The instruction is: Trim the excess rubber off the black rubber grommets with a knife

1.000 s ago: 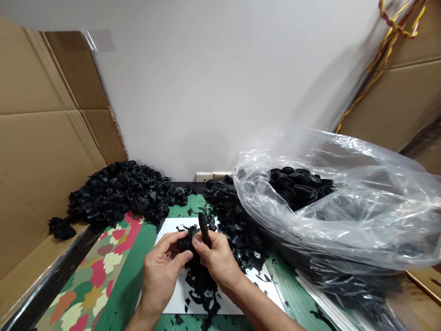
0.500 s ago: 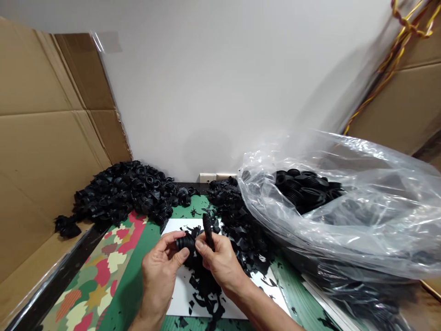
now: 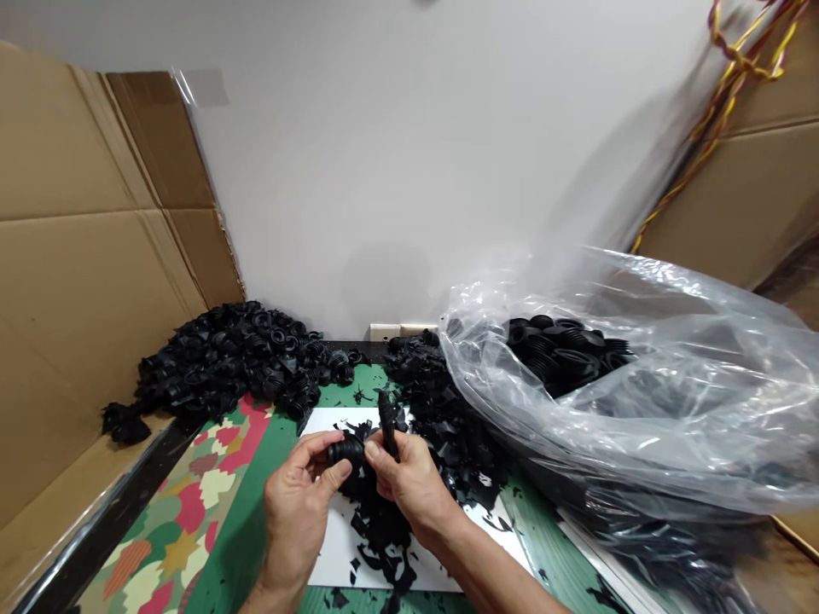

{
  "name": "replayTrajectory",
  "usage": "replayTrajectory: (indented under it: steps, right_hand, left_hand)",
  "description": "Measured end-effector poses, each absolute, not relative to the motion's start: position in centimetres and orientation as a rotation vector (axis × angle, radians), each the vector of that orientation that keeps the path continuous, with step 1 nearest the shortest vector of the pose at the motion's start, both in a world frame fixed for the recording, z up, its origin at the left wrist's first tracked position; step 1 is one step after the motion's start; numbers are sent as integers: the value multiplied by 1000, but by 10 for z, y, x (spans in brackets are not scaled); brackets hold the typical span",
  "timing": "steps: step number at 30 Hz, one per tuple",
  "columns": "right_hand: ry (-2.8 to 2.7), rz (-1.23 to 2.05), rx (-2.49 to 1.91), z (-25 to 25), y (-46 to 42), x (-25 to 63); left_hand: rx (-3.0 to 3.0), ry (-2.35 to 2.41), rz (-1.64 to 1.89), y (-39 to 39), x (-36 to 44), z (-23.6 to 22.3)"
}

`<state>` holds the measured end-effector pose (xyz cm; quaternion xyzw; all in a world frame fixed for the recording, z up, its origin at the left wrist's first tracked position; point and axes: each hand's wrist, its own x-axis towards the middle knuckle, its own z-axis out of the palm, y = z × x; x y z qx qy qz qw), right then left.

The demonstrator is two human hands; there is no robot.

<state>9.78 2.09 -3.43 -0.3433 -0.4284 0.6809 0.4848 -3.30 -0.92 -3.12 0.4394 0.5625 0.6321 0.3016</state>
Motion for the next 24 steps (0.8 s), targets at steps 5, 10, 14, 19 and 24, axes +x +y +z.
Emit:
replayTrajectory:
  steps: [5,10,14,19,24]
  right_hand:
    - [-1005,1692,-827,-32,22,97]
    - [-901,1778,-847,-26,26,100]
    - [-892,1871,-833,-23,28,103]
    - [-906,1899,-794,-21,30,105]
    - [-996,1869,-774,-18,28,107]
  left_hand:
    - [1122,1460,1664,-9,-32,-26]
    - [923,1287,1409,-7,-29,-22]
    - [909,1177,1323,-6,-27,-24]
    - [905,1172,1369,-7,-25,-22]
    - [841,1217,1459,-7,-28,-15]
